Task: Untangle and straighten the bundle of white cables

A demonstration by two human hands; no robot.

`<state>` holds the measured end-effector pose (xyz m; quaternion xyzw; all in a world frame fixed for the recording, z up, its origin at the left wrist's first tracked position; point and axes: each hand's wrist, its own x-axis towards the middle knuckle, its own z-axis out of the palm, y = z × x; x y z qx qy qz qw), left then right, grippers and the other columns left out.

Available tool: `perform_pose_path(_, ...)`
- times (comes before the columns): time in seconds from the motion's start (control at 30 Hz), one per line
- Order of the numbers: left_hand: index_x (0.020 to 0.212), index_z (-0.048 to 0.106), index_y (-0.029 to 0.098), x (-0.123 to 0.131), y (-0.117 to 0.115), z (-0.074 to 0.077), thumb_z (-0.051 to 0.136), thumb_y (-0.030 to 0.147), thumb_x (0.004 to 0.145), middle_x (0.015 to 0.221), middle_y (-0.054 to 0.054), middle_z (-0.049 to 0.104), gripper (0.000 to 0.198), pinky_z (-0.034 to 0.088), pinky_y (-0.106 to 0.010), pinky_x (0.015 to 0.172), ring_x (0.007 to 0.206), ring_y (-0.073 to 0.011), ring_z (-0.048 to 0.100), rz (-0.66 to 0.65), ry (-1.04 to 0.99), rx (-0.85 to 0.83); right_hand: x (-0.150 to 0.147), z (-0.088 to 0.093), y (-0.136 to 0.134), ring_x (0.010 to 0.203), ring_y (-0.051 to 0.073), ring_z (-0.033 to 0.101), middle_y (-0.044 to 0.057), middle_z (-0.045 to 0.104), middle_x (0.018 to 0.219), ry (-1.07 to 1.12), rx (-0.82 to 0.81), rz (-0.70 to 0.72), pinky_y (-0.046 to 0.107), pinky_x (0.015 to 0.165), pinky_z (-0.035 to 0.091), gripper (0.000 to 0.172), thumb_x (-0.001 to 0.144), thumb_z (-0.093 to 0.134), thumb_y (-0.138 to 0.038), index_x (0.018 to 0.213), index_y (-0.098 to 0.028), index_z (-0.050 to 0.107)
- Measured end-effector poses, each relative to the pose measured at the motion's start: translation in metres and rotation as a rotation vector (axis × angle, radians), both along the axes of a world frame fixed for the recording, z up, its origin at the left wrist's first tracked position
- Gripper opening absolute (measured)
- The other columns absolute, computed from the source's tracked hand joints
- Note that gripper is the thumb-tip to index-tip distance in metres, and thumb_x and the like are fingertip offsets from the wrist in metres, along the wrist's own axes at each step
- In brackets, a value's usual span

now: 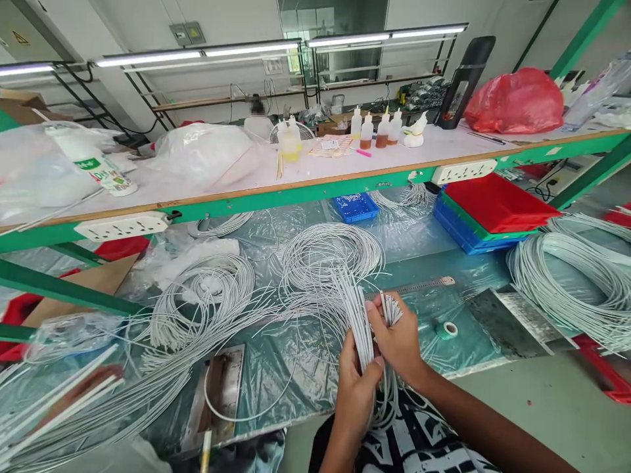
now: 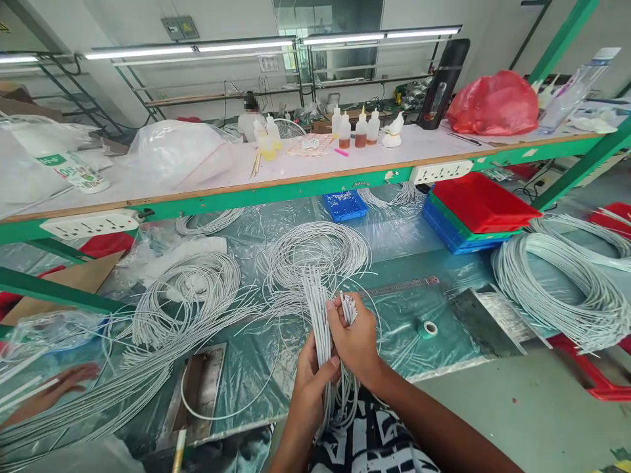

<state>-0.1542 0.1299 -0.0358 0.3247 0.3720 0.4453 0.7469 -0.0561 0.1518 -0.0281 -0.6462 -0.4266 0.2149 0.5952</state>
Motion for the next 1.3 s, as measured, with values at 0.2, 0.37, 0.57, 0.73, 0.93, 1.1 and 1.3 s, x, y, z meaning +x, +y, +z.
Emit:
perform_pose_path(0.2,0.116,0.063,0.017,-0.006,0.006,0.000,0.069,0.021,0.080,0.110,-0.009,0.068,0.037,0.047,-0.031,0.093,0.102,-0.0237,0.062,-0.120,0.193,0.161,0.006,-0.002,0.005,0.047,0.010,0.040,-0.007,0.043,0.055,0.094,0.015,0.051,0.024,0.049,0.035,0.025,0.090,0.060,-0.041,0.079,-0.021,0.050)
perform_pose_path(0.37,0.093,0.066,0.016,-0.013,0.021,-0.007,0.079,0.032,0.072,0.081,-0.003,0.067,0.029,0.047,-0.025,0.073,0.074,-0.0166,0.060,0.119,0.251,0.050,0.016,0.000,0.010,0.041,0.008,0.024,-0.010,0.030,0.051,0.461,-0.133,0.322,0.022,0.040,0.022,0.042,0.089,0.057,-0.058,0.073,-0.022,0.041)
perform_pose_path(0.57,0.093,0.066,0.014,-0.002,0.036,0.006,0.084,0.037,0.069,0.087,-0.007,0.070,0.038,0.051,-0.029,0.076,0.083,-0.0215,0.066,0.180,0.133,0.037,0.007,0.005,0.011,0.065,0.015,0.050,0.000,0.054,0.073,0.200,-0.091,0.470,0.026,0.062,0.042,0.033,0.091,0.057,-0.050,0.081,-0.019,0.054)
perform_pose_path(0.73,0.103,0.065,0.016,0.011,0.033,0.005,0.079,0.037,0.077,0.096,-0.007,0.071,0.036,0.051,-0.029,0.082,0.091,-0.0209,0.066,0.214,0.128,0.052,0.002,0.004,0.016,0.069,0.016,0.053,0.001,0.059,0.076,0.100,-0.102,0.377,0.028,0.067,0.042,0.030,0.097,0.047,-0.044,0.082,-0.019,0.054)
perform_pose_path(0.93,0.107,0.065,0.016,0.010,0.033,-0.001,0.074,0.037,0.082,0.092,-0.005,0.069,0.033,0.049,-0.022,0.074,0.081,-0.0153,0.063,0.219,0.148,0.084,0.005,0.002,0.022,0.060,0.015,0.052,-0.001,0.055,0.064,0.038,-0.152,0.281,0.028,0.062,0.039,0.040,0.100,0.040,-0.050,0.075,-0.020,0.048)
perform_pose_path(1.1,0.096,0.063,0.014,-0.004,0.038,-0.004,0.075,0.045,0.080,0.056,0.007,0.044,0.037,0.029,-0.017,0.047,0.047,-0.0060,0.033,0.155,0.035,0.053,0.009,0.003,0.029,0.047,0.011,0.048,-0.006,0.043,0.058,0.345,-0.139,0.357,0.025,0.051,0.042,0.047,0.096,0.044,-0.060,0.070,-0.021,0.040)
perform_pose_path(1.3,0.092,0.062,0.013,-0.015,0.036,0.002,0.071,0.053,0.081,0.055,0.006,0.040,0.042,0.030,-0.019,0.049,0.050,-0.0080,0.034,0.021,0.196,0.087,0.008,0.015,0.040,0.036,0.004,0.026,-0.011,0.031,0.056,0.636,-0.123,0.424,0.018,0.032,0.024,0.049,0.088,0.058,-0.063,0.072,-0.023,0.034)
